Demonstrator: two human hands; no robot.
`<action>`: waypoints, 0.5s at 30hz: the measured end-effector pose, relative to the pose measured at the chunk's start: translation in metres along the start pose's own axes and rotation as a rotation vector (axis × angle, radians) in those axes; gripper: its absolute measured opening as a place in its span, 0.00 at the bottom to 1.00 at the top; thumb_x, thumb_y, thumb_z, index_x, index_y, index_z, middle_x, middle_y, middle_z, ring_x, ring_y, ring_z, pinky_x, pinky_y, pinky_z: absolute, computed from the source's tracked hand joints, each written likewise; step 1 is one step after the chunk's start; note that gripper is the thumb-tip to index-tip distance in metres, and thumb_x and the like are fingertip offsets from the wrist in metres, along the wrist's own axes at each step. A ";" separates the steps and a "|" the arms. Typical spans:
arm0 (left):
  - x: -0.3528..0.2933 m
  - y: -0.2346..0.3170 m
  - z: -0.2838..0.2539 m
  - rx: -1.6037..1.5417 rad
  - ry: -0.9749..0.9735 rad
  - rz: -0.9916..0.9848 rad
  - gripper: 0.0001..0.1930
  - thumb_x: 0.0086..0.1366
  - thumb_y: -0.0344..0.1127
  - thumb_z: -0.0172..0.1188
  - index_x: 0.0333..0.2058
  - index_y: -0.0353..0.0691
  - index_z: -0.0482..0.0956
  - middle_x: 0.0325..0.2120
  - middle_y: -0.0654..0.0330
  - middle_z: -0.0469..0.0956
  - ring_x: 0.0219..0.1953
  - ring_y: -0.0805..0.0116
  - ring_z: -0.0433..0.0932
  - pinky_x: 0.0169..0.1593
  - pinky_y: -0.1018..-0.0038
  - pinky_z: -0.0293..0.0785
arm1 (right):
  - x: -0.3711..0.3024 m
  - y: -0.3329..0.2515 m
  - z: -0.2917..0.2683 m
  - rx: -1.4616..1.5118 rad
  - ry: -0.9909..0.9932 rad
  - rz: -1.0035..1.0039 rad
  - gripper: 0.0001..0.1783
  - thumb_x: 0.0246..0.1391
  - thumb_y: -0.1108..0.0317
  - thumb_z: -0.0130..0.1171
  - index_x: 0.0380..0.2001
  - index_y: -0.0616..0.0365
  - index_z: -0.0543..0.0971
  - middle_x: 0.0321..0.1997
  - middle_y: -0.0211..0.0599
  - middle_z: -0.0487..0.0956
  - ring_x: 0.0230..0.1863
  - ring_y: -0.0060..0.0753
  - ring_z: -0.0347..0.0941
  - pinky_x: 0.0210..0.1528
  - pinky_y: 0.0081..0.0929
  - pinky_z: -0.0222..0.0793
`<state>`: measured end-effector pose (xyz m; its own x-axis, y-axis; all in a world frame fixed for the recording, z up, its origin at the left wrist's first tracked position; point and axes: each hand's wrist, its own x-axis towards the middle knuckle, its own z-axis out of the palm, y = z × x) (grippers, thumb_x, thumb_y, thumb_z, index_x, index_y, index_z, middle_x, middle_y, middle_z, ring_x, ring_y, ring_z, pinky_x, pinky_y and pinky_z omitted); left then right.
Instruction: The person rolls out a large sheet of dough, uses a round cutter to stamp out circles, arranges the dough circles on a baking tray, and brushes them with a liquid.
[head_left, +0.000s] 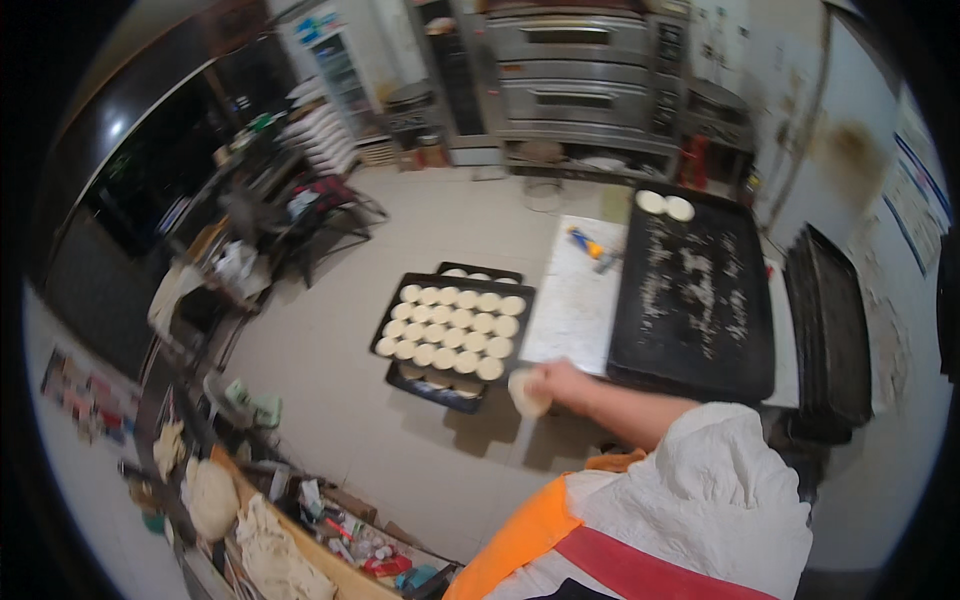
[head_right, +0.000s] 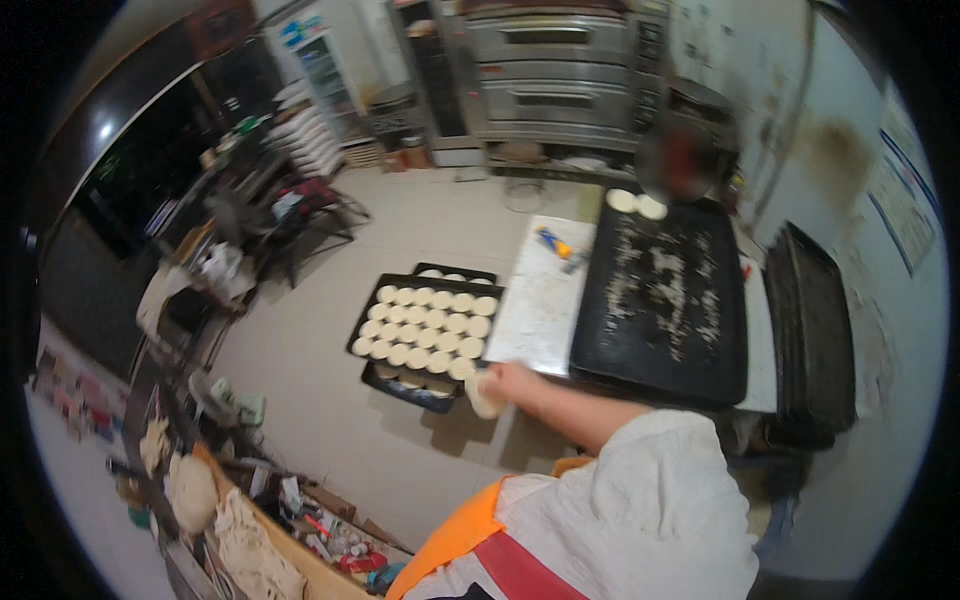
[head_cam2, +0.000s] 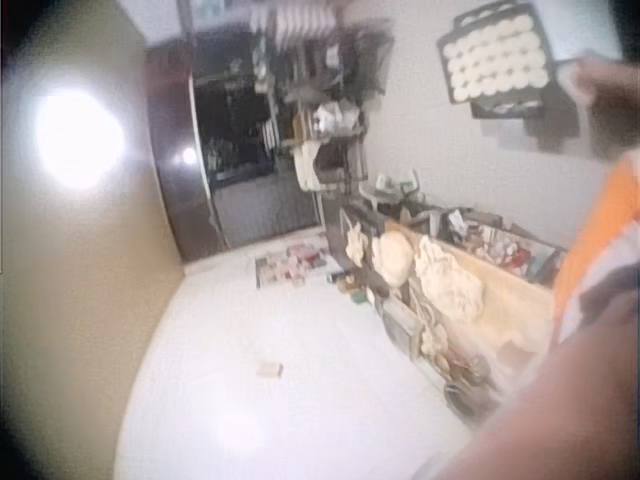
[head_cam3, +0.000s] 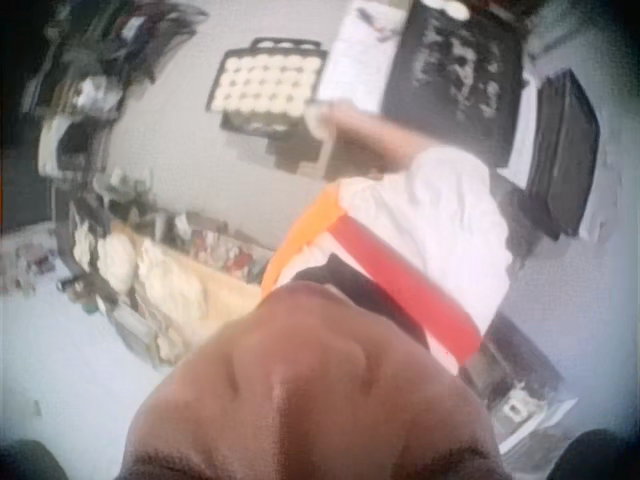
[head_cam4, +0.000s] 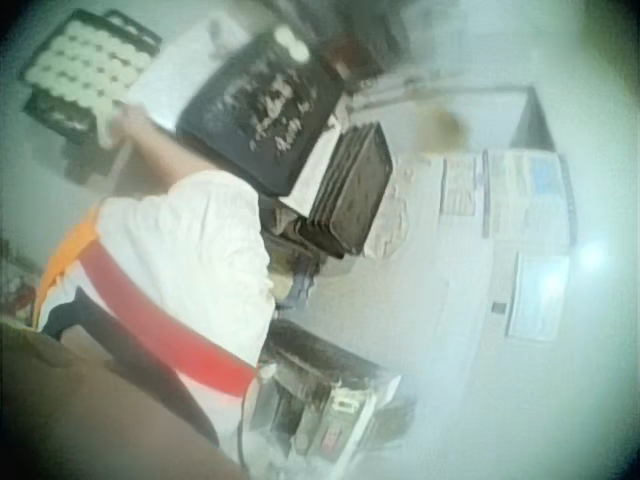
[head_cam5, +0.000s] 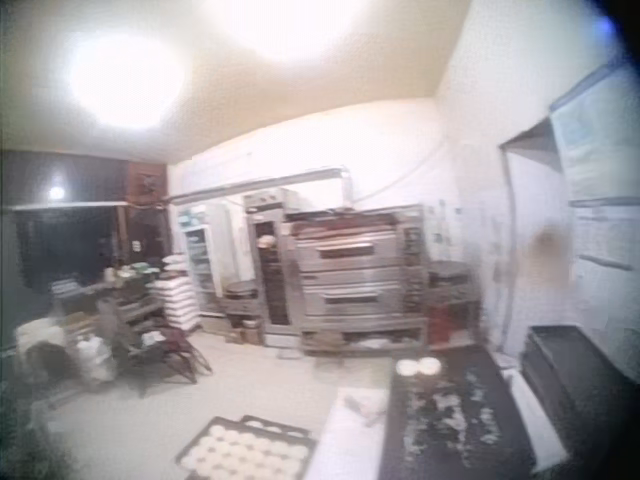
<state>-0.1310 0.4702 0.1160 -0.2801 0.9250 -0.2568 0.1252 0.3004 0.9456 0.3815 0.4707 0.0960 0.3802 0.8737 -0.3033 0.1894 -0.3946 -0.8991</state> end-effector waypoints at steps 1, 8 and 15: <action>0.000 0.000 0.016 0.004 -0.009 -0.003 0.19 0.57 0.33 0.58 0.47 0.32 0.71 0.38 0.54 0.77 0.40 0.61 0.77 0.43 0.67 0.75 | 0.015 0.010 -0.042 0.171 0.059 -0.029 0.11 0.44 0.66 0.67 0.30 0.62 0.80 0.29 0.33 0.80 0.31 0.23 0.74 0.36 0.27 0.71; -0.020 0.004 0.126 0.007 -0.035 -0.032 0.19 0.58 0.35 0.57 0.46 0.31 0.72 0.39 0.53 0.76 0.40 0.60 0.77 0.43 0.65 0.75 | 0.061 0.060 -0.338 0.827 0.880 -0.325 0.17 0.53 0.74 0.58 0.47 0.63 0.74 0.38 0.38 0.80 0.35 0.29 0.78 0.37 0.28 0.76; -0.043 0.065 0.306 -0.027 -0.500 0.072 0.21 0.58 0.39 0.56 0.47 0.31 0.71 0.40 0.52 0.75 0.41 0.58 0.77 0.44 0.63 0.75 | 0.107 0.195 -0.491 0.854 1.214 -0.035 0.21 0.51 0.80 0.53 0.50 0.61 0.67 0.34 0.44 0.79 0.25 0.36 0.79 0.21 0.27 0.77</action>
<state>0.1801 0.5211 0.1273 0.2194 0.9433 -0.2492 0.1010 0.2321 0.9674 0.9040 0.3481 0.0434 0.9735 -0.0562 -0.2219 -0.1981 0.2788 -0.9397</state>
